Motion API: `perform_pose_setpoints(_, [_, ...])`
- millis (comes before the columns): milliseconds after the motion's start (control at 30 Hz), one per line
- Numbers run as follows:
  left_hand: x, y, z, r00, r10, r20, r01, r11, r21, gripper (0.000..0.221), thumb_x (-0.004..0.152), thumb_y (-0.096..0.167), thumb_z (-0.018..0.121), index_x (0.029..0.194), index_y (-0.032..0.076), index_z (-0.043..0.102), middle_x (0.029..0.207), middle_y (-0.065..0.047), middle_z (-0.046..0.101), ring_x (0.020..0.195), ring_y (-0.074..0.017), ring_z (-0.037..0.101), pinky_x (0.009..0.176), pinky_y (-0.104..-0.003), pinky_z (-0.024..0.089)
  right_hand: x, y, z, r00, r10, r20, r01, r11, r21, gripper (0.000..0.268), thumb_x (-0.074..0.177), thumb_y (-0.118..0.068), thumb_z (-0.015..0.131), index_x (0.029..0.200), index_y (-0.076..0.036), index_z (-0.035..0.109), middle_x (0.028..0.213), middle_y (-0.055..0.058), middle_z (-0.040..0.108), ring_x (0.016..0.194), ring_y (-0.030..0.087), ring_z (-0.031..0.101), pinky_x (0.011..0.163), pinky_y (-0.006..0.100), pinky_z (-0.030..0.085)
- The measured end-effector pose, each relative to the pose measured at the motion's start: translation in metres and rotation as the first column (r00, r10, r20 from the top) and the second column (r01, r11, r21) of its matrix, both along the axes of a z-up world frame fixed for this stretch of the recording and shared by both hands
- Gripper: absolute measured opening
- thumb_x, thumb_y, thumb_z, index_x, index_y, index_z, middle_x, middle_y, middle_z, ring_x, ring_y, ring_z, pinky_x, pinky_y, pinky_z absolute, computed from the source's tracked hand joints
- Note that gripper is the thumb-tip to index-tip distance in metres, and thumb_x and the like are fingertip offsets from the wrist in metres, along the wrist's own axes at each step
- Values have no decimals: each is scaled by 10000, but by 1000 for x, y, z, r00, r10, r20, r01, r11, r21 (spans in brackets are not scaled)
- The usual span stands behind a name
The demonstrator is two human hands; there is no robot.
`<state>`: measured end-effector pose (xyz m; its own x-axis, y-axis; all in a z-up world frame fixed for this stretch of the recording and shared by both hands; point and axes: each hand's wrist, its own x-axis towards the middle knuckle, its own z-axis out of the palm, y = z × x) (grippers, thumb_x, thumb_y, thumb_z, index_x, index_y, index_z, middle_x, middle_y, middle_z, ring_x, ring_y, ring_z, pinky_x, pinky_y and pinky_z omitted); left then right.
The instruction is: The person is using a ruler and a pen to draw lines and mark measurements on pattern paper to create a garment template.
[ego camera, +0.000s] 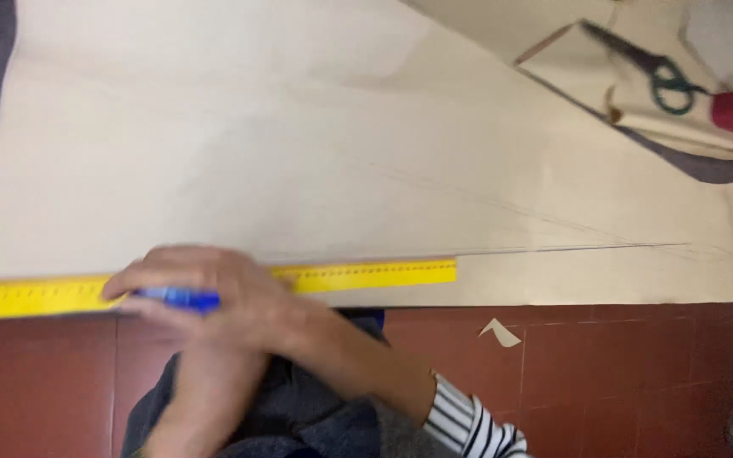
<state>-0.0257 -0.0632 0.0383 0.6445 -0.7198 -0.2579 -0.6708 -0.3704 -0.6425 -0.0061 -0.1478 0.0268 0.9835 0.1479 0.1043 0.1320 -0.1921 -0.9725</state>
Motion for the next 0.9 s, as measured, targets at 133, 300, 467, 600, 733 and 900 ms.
perform_pose_setpoints(133, [45, 45, -45, 682, 28, -731, -442, 812, -381, 228, 770, 78, 521, 813, 225, 689, 828, -72, 699, 751, -255, 695, 726, -412, 575, -34, -41, -7, 995, -85, 44, 89, 992, -90, 217, 1039, -146, 534, 1248, -149, 591, 1262, 64, 658, 1198, 223, 660, 1115, 316, 472])
perform_pose_setpoints(300, [85, 66, -74, 754, -2, -656, -350, 845, -405, 514, 669, 595, 666, 1104, 330, 598, 1041, 55, 596, 979, -222, 596, 767, -383, 519, -91, -97, -8, 921, -373, 112, 387, 844, -372, 226, 939, -99, 633, 1162, -70, 611, 1114, 82, 688, 983, 251, 658, 912, 354, 529])
perform_pose_setpoints(467, [99, 55, -79, 463, -256, -849, -420, 779, -465, 307, 657, 426, 768, 893, 247, 688, 900, 66, 680, 841, -172, 661, 740, -331, 554, -127, -100, -4, 937, -346, 54, 319, 779, -540, 399, 894, -234, 644, 1252, -89, 542, 1334, 157, 581, 1266, 309, 538, 1121, 619, 291])
perform_pose_setpoints(600, [74, 33, -58, 193, -300, -934, -454, 817, -356, 270, 798, 459, 670, 690, 219, 729, 696, 67, 591, 639, -99, 684, 652, -270, 509, -155, -94, 4, 973, -232, 13, 189, 758, -625, 448, 899, -256, 666, 1295, -101, 522, 1288, 111, 602, 1034, 309, 571, 1041, 539, 339])
perform_pose_setpoints(733, [32, -1, -41, 341, -118, -933, -295, 929, -226, 360, 881, 562, 505, 752, 273, 678, 789, 79, 605, 788, -136, 694, 694, -346, 516, -193, -110, -12, 972, -225, 66, 217, 761, -611, 423, 880, -246, 660, 1272, -116, 567, 1094, 107, 625, 932, 296, 594, 746, 391, 419])
perform_pose_setpoints(900, [-14, -59, -20, 378, -134, -916, -357, 892, -278, 367, 899, 543, 521, 741, 217, 580, 795, 63, 642, 739, -200, 683, 621, -399, 519, -233, -163, 5, 951, -309, -9, 231, 728, -645, 467, 732, -129, 721, 1181, -110, 595, 1048, 84, 634, 962, 256, 586, 783, 368, 427])
